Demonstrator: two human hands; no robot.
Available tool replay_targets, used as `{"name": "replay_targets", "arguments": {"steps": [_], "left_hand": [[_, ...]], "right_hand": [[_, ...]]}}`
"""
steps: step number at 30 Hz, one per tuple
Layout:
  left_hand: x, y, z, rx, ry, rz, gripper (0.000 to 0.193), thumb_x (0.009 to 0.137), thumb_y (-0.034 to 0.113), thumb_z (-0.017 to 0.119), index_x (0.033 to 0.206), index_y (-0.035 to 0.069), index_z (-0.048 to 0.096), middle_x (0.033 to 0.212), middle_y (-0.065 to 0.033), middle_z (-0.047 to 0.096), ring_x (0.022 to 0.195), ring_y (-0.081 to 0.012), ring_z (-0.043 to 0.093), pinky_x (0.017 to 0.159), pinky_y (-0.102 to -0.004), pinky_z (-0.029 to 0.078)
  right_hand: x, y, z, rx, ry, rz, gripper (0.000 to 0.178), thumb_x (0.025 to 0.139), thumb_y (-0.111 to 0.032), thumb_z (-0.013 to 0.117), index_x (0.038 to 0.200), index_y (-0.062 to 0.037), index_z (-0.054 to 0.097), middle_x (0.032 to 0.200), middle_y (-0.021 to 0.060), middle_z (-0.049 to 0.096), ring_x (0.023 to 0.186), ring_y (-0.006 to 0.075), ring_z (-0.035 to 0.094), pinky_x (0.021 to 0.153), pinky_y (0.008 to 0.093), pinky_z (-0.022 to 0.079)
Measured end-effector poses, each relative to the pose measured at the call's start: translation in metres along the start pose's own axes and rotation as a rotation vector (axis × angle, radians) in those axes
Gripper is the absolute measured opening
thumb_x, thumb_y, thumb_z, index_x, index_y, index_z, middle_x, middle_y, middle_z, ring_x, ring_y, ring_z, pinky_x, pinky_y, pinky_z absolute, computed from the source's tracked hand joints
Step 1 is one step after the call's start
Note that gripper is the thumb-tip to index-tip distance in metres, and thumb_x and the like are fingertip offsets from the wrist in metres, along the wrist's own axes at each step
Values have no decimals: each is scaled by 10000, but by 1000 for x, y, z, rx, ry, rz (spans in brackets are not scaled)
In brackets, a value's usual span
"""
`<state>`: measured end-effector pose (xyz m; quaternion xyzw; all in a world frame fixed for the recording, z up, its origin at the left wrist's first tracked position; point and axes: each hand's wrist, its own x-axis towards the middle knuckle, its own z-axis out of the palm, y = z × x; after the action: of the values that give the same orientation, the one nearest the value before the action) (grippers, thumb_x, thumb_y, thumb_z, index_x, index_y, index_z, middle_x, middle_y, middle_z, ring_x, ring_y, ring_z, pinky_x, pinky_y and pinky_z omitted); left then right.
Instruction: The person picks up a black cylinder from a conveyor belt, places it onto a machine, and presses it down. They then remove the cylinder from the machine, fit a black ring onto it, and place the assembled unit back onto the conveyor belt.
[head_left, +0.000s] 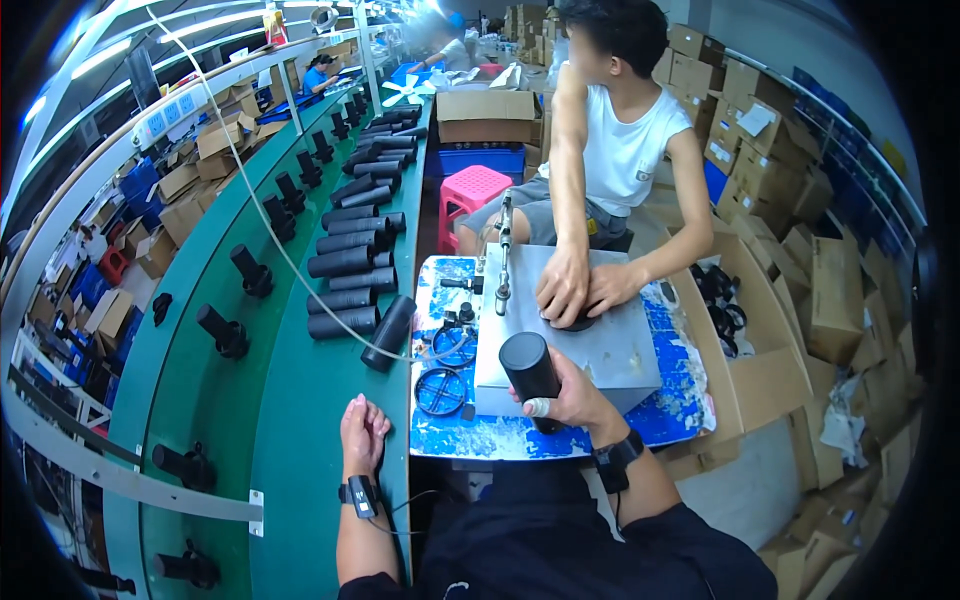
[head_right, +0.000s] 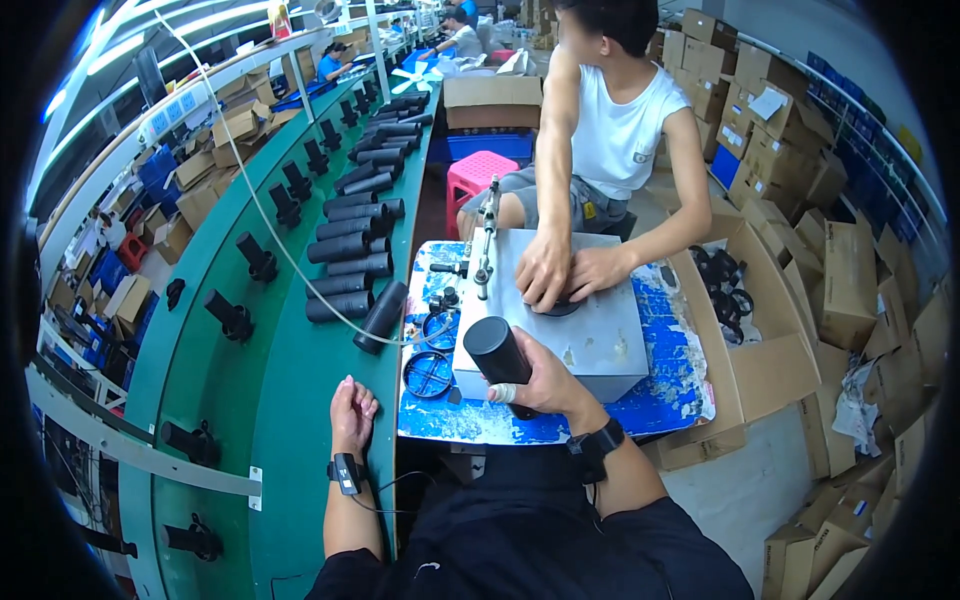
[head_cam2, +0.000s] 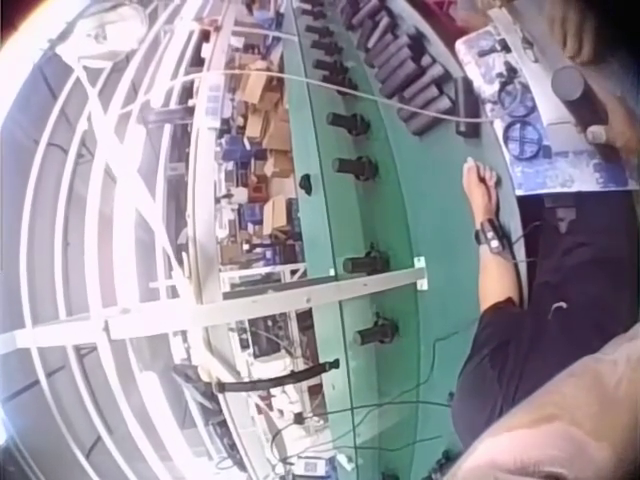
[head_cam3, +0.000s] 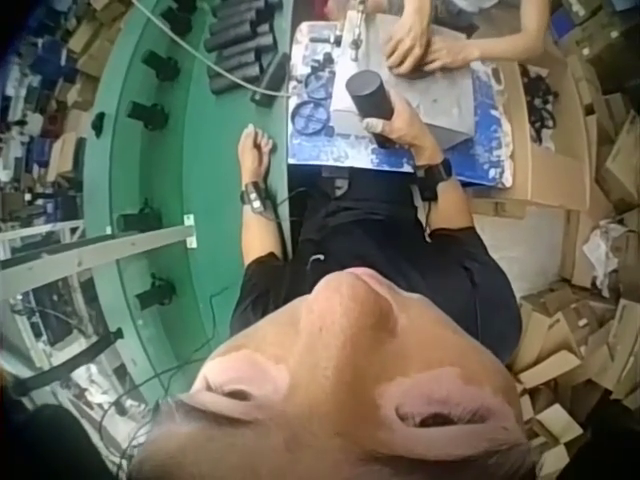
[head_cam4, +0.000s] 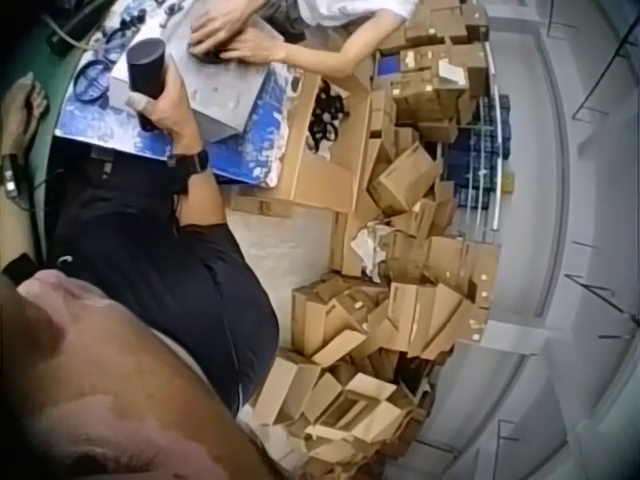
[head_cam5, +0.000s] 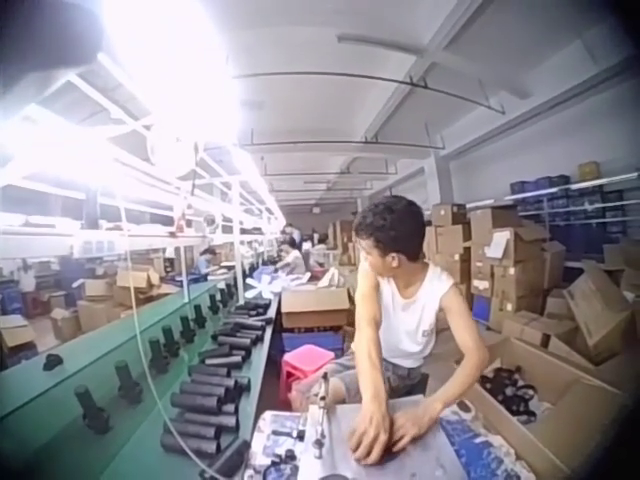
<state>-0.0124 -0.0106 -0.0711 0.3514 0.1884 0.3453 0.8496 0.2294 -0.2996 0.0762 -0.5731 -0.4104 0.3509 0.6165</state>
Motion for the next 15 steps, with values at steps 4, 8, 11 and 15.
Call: {"name": "replay_targets", "arguments": {"steps": [4,8,11,15], "left_hand": [[-1,2,0,7,2,3,320,1149,261,557,871,141,455,719,20,406,618,-110,430,575,-278,407],[-1,0,2,8,6,-4,320,1148,264,561,873,140,453,718,19,403,616,-110,426,576,-279,404],[-1,0,4,15,6,-18,320,1147,266,564,876,139,453,718,18,402,614,-110,422,577,-281,401],[0,2,6,23,6,-28,317,1146,269,567,881,138,453,716,17,402,610,-109,415,578,-283,397]], "right_hand": [[-1,1,1,-7,5,-12,937,769,-296,999,1493,-22,470,1153,97,716,1052,182,723,942,344,598],[-2,5,1,-37,34,-39,897,791,-306,987,1473,-14,482,1157,91,712,1058,174,707,952,338,582],[-5,4,4,-96,80,-63,831,813,-335,976,1422,-1,518,1168,79,703,1072,171,678,967,336,553],[-3,-21,-7,-556,129,-107,935,794,-293,981,1514,-9,455,1222,92,702,1064,200,708,963,342,568]]}}
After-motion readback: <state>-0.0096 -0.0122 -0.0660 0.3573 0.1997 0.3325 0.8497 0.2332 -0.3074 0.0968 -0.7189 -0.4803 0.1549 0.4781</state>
